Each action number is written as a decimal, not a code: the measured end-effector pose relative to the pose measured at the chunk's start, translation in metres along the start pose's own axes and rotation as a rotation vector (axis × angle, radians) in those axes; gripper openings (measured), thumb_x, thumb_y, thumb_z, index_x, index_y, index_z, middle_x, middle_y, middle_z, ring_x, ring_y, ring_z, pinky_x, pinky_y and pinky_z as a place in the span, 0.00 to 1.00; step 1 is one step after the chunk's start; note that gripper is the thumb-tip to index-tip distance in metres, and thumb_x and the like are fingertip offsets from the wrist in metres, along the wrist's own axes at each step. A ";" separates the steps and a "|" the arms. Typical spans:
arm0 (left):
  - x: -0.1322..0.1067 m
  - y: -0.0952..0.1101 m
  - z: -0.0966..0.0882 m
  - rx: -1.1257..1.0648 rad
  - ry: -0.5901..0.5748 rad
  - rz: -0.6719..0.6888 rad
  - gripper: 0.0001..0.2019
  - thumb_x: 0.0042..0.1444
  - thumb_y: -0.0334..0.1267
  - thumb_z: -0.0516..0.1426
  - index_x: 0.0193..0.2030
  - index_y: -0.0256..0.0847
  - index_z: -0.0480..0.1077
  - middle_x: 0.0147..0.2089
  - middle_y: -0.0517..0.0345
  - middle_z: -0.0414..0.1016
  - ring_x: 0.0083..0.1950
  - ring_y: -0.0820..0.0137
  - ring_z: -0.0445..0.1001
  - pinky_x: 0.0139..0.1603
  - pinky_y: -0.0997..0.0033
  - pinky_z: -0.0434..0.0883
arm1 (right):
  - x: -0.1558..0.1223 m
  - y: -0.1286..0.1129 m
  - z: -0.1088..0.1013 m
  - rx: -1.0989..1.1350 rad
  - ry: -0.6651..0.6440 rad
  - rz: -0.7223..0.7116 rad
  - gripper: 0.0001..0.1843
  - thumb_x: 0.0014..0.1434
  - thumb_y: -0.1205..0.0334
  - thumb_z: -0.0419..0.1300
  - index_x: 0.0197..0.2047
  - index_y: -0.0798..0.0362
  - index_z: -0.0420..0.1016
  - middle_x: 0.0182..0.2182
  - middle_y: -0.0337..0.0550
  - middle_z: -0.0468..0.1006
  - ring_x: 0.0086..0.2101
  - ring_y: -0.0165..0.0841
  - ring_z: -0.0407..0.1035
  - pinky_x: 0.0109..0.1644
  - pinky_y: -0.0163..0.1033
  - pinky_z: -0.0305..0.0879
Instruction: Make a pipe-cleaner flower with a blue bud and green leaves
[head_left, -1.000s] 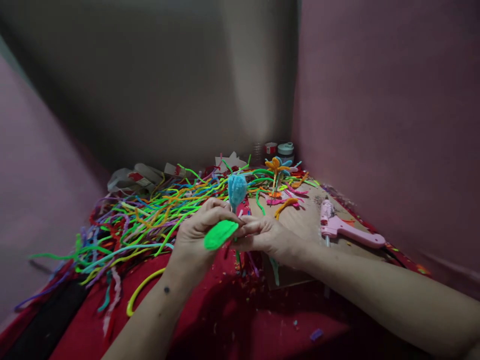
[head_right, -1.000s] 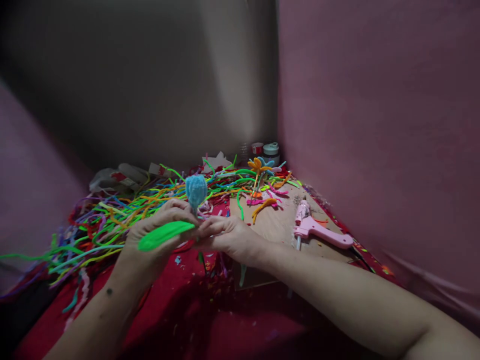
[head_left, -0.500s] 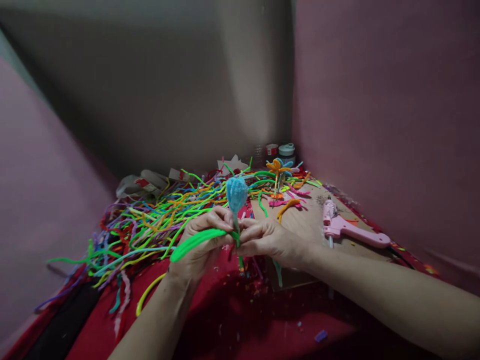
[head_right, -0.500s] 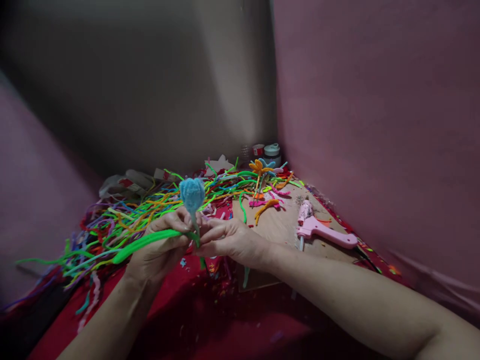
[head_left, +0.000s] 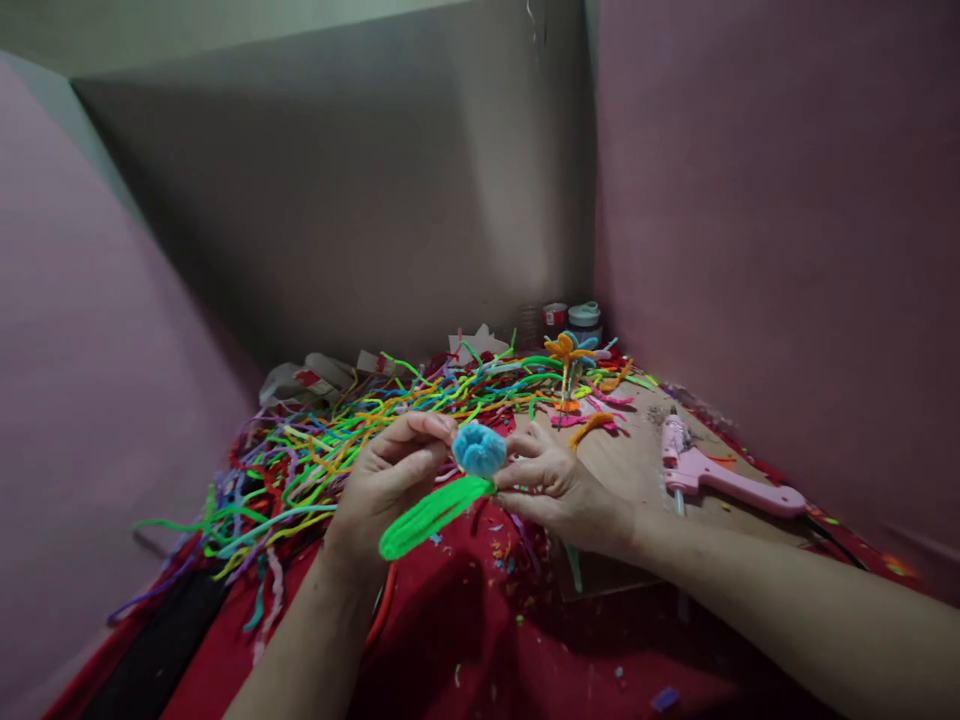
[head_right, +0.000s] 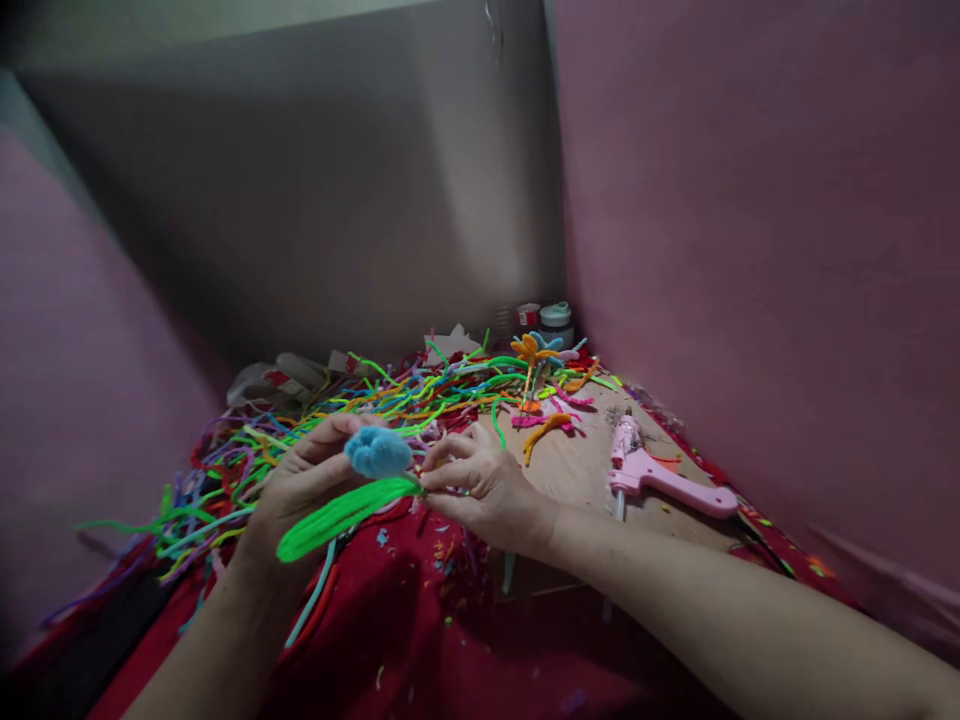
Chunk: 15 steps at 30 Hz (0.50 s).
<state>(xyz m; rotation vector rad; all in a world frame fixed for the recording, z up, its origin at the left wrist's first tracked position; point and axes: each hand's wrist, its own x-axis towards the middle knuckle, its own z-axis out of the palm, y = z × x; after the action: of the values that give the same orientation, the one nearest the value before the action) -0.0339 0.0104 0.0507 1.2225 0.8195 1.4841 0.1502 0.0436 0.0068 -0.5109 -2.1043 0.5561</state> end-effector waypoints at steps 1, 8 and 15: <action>-0.001 0.005 0.001 0.009 0.015 0.013 0.07 0.42 0.33 0.65 0.31 0.40 0.75 0.32 0.59 0.73 0.32 0.72 0.71 0.34 0.74 0.69 | 0.000 0.000 0.000 -0.032 0.012 -0.022 0.07 0.56 0.65 0.60 0.29 0.51 0.79 0.35 0.42 0.76 0.38 0.34 0.60 0.48 0.46 0.55; -0.031 0.045 0.004 0.484 -0.107 0.200 0.21 0.43 0.48 0.64 0.44 0.43 0.74 0.25 0.63 0.62 0.26 0.76 0.60 0.22 0.79 0.59 | -0.004 -0.002 0.003 -0.190 0.123 -0.142 0.08 0.58 0.66 0.57 0.35 0.51 0.79 0.36 0.43 0.76 0.38 0.35 0.58 0.45 0.45 0.58; -0.047 0.044 0.027 1.126 -0.097 0.519 0.08 0.51 0.34 0.61 0.39 0.44 0.72 0.26 0.65 0.70 0.23 0.79 0.65 0.24 0.80 0.62 | -0.005 0.000 0.004 -0.297 0.167 -0.197 0.08 0.58 0.67 0.56 0.35 0.52 0.78 0.36 0.44 0.76 0.37 0.35 0.57 0.43 0.44 0.59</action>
<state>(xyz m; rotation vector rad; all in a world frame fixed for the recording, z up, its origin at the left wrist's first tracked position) -0.0211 -0.0485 0.0851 2.4590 1.4190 1.3117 0.1489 0.0399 0.0017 -0.4905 -2.0557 0.0835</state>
